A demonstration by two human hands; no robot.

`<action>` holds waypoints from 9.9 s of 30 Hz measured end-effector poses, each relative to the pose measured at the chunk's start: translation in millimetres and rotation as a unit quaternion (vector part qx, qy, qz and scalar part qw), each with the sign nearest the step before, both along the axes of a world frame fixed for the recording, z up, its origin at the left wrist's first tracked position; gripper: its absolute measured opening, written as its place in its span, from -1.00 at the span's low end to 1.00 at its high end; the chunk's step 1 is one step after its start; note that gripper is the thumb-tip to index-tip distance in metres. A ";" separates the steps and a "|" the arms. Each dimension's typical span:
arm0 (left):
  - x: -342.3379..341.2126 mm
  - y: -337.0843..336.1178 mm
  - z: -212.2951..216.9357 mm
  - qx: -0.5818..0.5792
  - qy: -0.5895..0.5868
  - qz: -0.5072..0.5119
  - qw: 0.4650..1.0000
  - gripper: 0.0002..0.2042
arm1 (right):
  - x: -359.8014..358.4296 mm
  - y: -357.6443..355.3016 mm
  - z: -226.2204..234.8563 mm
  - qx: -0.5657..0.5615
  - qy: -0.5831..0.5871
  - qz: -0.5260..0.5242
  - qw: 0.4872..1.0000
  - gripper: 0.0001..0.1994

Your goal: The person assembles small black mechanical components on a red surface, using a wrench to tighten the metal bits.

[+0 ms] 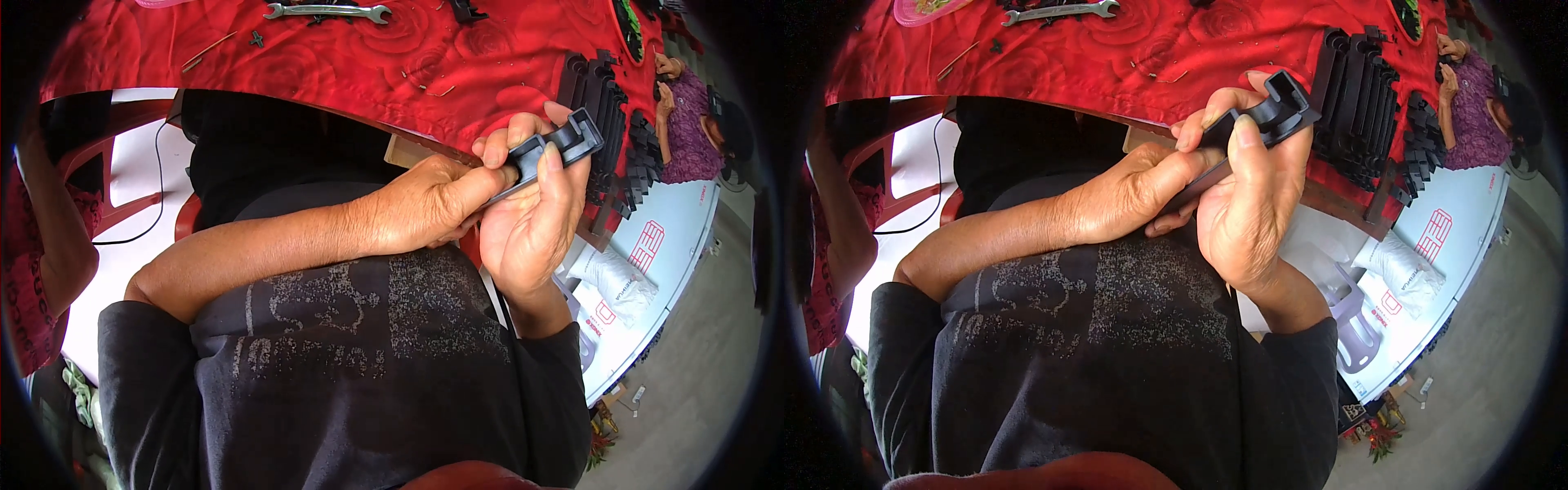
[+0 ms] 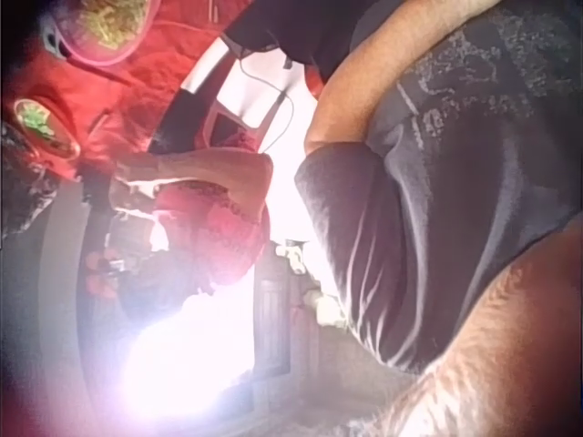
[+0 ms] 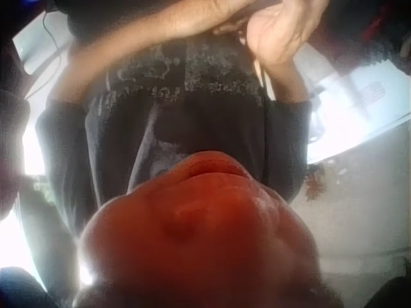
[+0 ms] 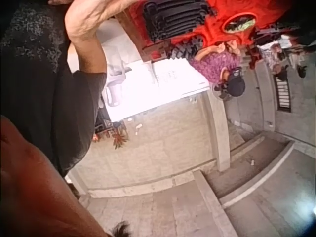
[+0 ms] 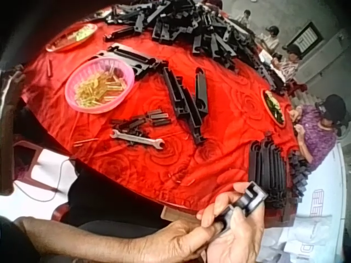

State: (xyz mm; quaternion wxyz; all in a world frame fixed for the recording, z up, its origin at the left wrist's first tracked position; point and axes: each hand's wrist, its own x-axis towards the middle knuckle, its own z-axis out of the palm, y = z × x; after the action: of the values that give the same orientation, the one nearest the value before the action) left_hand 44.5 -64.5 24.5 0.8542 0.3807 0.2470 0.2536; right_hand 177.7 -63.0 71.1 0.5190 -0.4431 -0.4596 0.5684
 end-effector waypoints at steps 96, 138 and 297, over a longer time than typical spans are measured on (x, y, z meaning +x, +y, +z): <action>-11.9 -0.5 -2.0 0.271 0.178 0.143 0.935 -0.74 | 8.5 20.4 -9.2 0.027 -0.015 -0.086 0.996 -0.57; 1.3 -1.6 9.2 0.001 0.047 0.021 0.999 -0.51 | 0.7 16.6 -3.8 0.058 -0.020 -0.064 0.996 -0.58; 1.5 -3.0 -13.5 0.044 -0.027 -0.060 0.997 -0.44 | 10.8 11.9 -7.0 0.060 0.019 -0.068 0.996 -0.54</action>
State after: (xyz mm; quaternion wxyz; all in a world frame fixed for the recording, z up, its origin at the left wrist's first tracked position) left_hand 46.0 -67.5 11.0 0.8567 0.4251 0.1894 0.2223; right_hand 188.5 -51.1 64.1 0.5909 -0.4303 -0.4516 0.5116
